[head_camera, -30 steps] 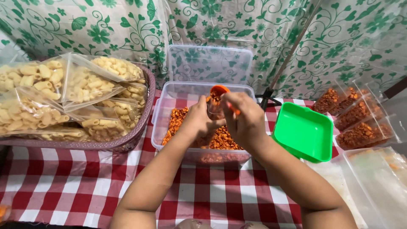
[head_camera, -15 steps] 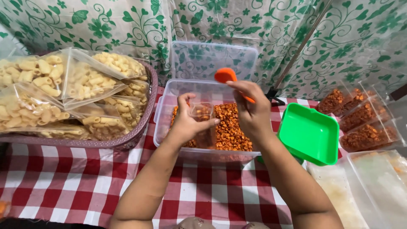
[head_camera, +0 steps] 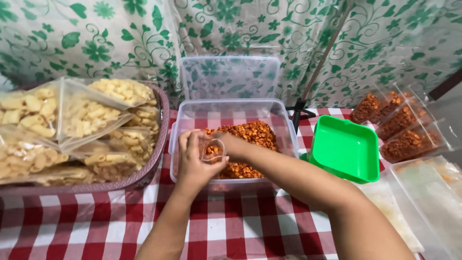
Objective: Scooping snacks from a large container into small plastic bags and weighing them on a scale for portioning.
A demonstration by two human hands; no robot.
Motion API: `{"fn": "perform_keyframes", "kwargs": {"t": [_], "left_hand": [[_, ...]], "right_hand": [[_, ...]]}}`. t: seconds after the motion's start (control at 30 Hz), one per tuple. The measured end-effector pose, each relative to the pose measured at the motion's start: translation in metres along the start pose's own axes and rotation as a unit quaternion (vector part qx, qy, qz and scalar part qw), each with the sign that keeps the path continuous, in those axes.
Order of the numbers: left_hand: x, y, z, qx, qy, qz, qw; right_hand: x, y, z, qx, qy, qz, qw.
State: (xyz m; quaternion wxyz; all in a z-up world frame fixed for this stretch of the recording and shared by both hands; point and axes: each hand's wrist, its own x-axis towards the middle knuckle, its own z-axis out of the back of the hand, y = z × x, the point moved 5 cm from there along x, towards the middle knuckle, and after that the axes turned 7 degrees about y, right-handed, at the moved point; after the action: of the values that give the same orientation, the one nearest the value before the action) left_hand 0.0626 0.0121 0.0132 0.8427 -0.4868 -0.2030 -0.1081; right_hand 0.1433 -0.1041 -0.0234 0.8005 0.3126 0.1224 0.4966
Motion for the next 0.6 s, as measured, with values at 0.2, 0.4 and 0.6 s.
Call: {"fn": "perform_keyframes", "kwargs": {"t": [0.2, 0.4, 0.6], "left_hand": [[0.002, -0.008, 0.007, -0.071, 0.057, 0.108, 0.990], [0.001, 0.001, -0.001, -0.120, 0.057, 0.168, 0.977], [-0.001, -0.002, 0.003, -0.152, 0.038, 0.155, 0.975]], "right_hand": [[-0.004, 0.003, -0.002, -0.012, 0.079, -0.061, 0.995], [0.005, -0.074, -0.019, -0.038, 0.096, -0.174, 0.979], [-0.007, -0.039, 0.007, -0.002, 0.102, -0.258, 0.961]]}}
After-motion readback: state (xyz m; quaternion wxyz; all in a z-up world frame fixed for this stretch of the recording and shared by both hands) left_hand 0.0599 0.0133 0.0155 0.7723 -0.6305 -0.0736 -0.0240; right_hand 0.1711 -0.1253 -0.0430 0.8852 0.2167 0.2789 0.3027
